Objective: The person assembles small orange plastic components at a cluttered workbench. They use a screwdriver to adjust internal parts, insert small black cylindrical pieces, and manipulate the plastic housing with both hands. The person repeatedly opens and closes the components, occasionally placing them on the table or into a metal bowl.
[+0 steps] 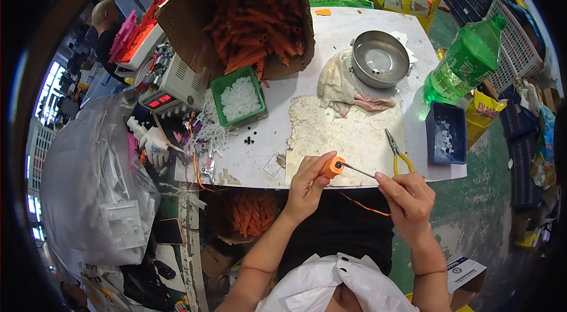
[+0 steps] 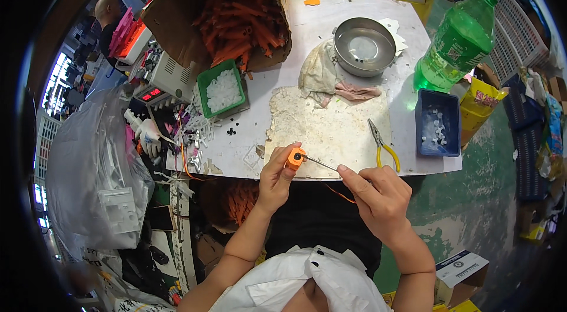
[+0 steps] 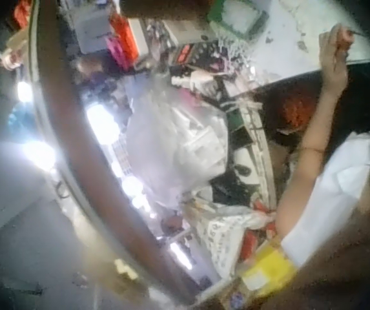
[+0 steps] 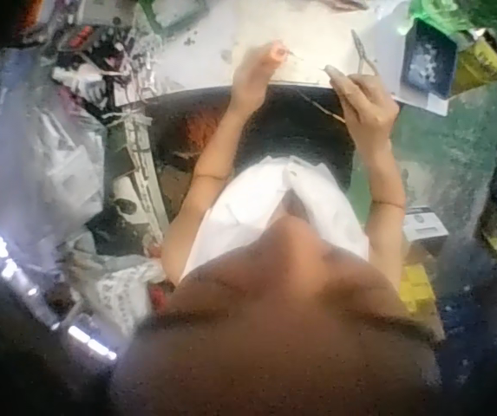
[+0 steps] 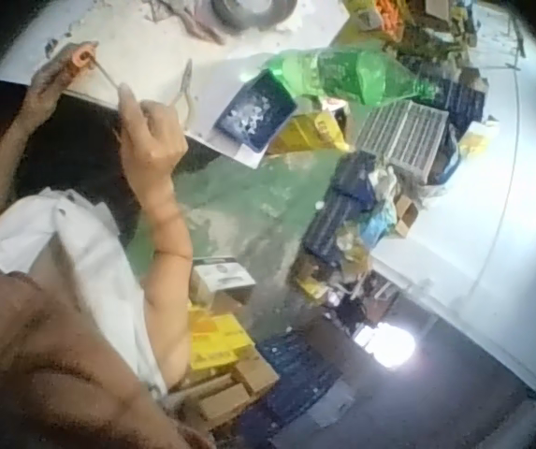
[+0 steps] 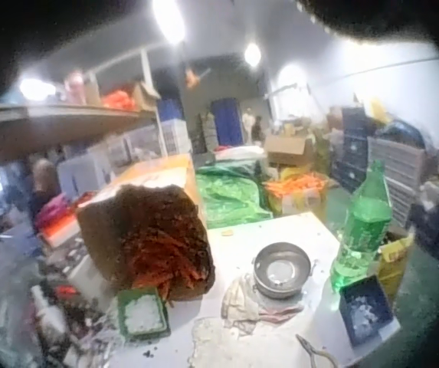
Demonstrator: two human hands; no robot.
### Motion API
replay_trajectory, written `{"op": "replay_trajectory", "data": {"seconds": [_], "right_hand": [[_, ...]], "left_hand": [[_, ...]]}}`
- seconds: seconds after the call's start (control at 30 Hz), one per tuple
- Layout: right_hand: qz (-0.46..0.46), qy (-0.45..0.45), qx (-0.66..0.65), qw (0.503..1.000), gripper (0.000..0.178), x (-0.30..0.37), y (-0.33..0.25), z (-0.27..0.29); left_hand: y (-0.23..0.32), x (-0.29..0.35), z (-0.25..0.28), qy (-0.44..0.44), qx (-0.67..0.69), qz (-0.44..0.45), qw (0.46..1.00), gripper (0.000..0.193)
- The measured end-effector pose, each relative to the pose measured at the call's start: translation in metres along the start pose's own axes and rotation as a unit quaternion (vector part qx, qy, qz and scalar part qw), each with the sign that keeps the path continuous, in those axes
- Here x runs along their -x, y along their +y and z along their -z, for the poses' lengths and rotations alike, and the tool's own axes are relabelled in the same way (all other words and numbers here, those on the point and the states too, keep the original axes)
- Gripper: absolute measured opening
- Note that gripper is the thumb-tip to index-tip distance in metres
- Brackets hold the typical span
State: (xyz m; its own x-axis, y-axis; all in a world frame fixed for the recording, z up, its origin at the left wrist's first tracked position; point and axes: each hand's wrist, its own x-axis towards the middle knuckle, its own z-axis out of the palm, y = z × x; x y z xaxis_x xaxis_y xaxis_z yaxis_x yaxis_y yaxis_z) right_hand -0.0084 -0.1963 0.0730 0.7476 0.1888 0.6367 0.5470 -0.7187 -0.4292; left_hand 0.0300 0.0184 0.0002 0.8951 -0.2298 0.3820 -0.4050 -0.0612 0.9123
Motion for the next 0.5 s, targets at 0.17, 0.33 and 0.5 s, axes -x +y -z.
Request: {"op": "replay_trajectory", "data": {"seconds": [0.17,0.33,0.5], "right_hand": [[-0.047,-0.03,-0.046,0.997,0.029,0.0,-0.004,0.001],[-0.07,-0.052,-0.049,0.995,0.028,0.001,-0.004,0.004],[0.012,-0.017,0.024,0.999,0.027,0.01,0.002,-0.002]], "left_hand": [[-0.002,0.0,0.003,0.003,-0.019,-0.015,1.0,0.047],[-0.004,0.0,0.004,-0.005,-0.024,-0.014,1.0,0.044],[-0.002,-0.003,0.006,-0.026,-0.049,-0.042,0.998,0.04]]}}
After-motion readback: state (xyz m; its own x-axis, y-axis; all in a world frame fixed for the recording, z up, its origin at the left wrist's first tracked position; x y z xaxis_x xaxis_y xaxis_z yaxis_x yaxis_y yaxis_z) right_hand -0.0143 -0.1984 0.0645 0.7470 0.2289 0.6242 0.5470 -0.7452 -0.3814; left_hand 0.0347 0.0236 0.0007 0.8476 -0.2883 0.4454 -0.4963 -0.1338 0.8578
